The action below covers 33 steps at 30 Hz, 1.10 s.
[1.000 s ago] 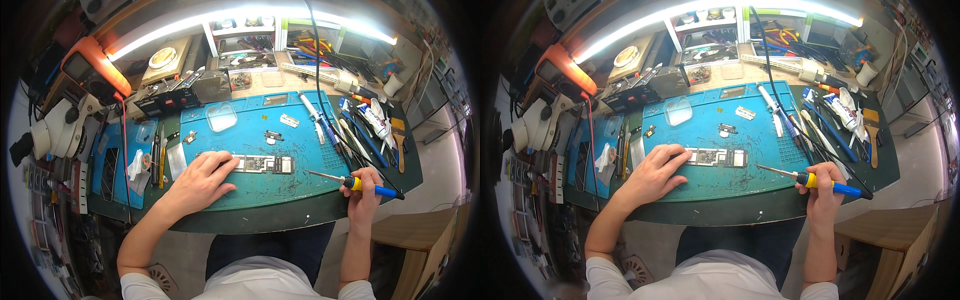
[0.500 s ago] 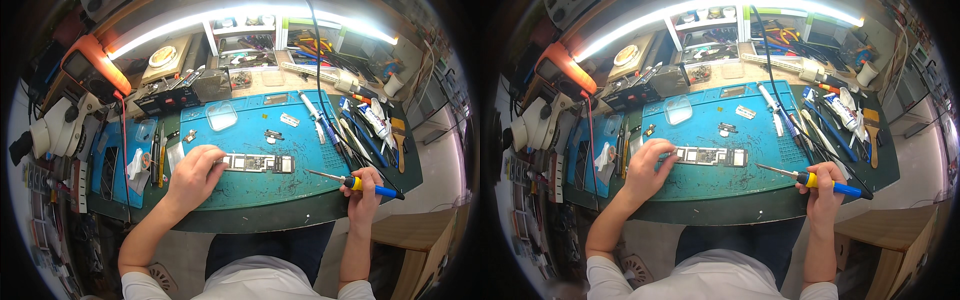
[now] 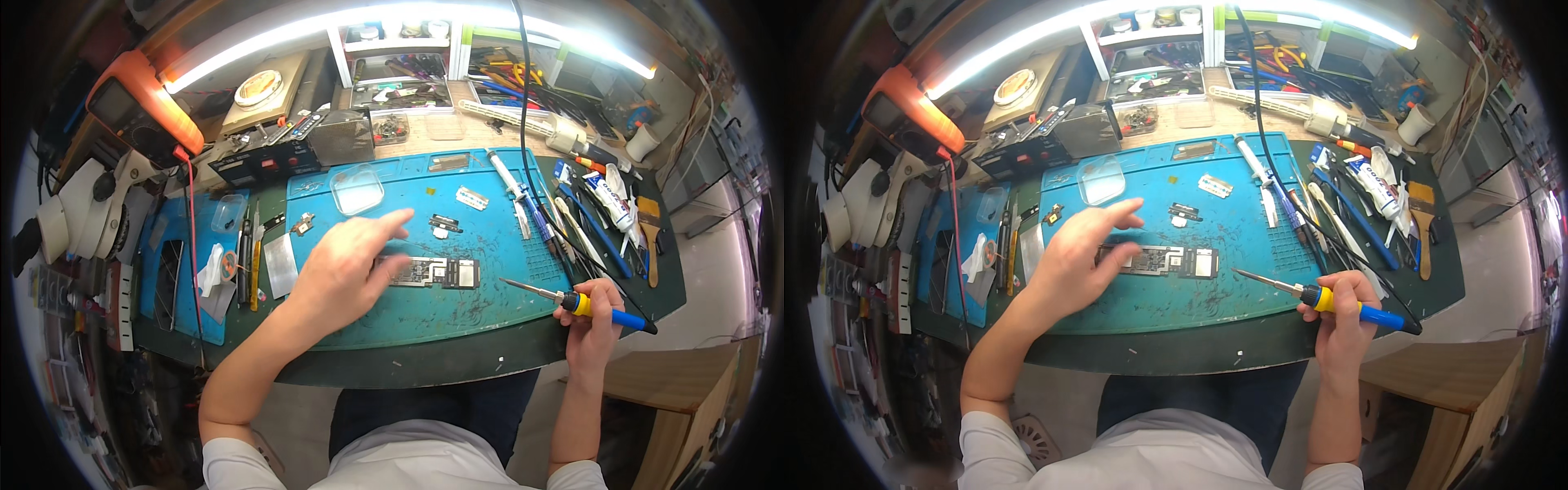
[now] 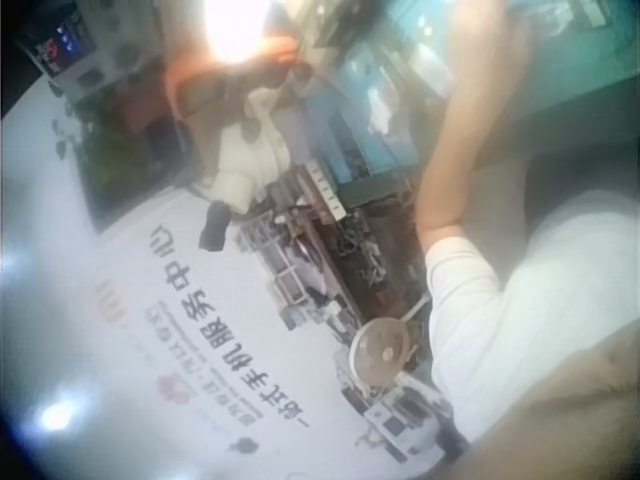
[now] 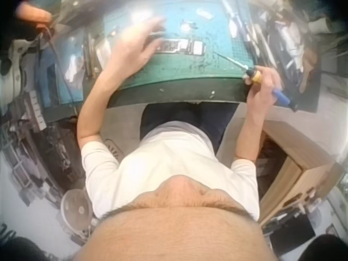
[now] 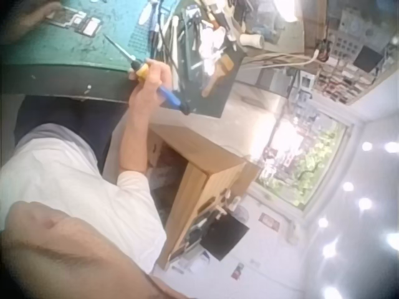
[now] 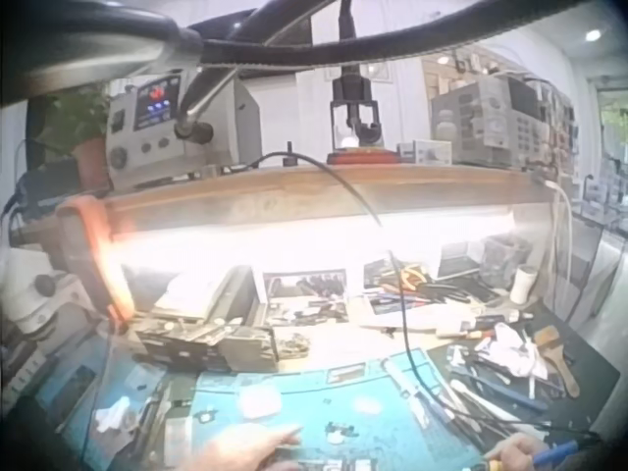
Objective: The person uses a hot air rework station to heat a small electronic component, then removes it with tweezers. They inspect the component and the circuit board, then use a soldering iron to work on the board's contacts.
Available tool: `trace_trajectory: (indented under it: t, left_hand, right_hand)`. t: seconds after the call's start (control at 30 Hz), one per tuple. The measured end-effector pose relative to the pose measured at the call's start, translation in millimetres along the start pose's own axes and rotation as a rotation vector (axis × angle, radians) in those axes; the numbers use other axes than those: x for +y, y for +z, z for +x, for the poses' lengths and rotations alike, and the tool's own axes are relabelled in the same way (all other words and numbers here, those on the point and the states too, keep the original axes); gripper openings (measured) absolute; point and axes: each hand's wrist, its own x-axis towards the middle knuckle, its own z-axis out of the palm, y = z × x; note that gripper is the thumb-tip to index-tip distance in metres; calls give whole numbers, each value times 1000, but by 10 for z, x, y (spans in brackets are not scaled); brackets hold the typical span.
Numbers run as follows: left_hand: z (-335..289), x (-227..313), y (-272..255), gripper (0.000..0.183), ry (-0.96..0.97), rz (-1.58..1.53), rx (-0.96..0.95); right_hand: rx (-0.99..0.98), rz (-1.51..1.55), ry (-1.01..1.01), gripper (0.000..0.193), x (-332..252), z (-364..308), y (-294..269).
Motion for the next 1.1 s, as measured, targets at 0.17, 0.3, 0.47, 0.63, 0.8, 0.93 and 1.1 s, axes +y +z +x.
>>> trace_trajectory:
  t: [0.17,0.3,0.47,0.63,0.8,0.93,1.1]
  left_hand:
    - [-73,103,30,63,81,146,-85]
    - [-34,100,33,57,71,64,-98]
    - [-21,76,20,56,95,29,-129]
    - [2,123,-40,56,81,96,-160]
    - [38,79,-73,53,42,-24,-200]
    - [31,67,-90,54,69,-40,-220]
    - [30,67,-88,50,73,-57,-237]
  right_hand:
    - [-18,2,16,26,-13,-4,31]
    - [-86,-41,36,24,-49,-16,51]
    - [-115,-68,30,26,-60,-4,69]
    - [-87,-144,22,33,-47,3,84]
    - [-88,-160,19,34,-48,8,98]
    - [-103,-165,33,35,-42,-4,53]
    - [-97,-109,37,30,-64,-18,69]
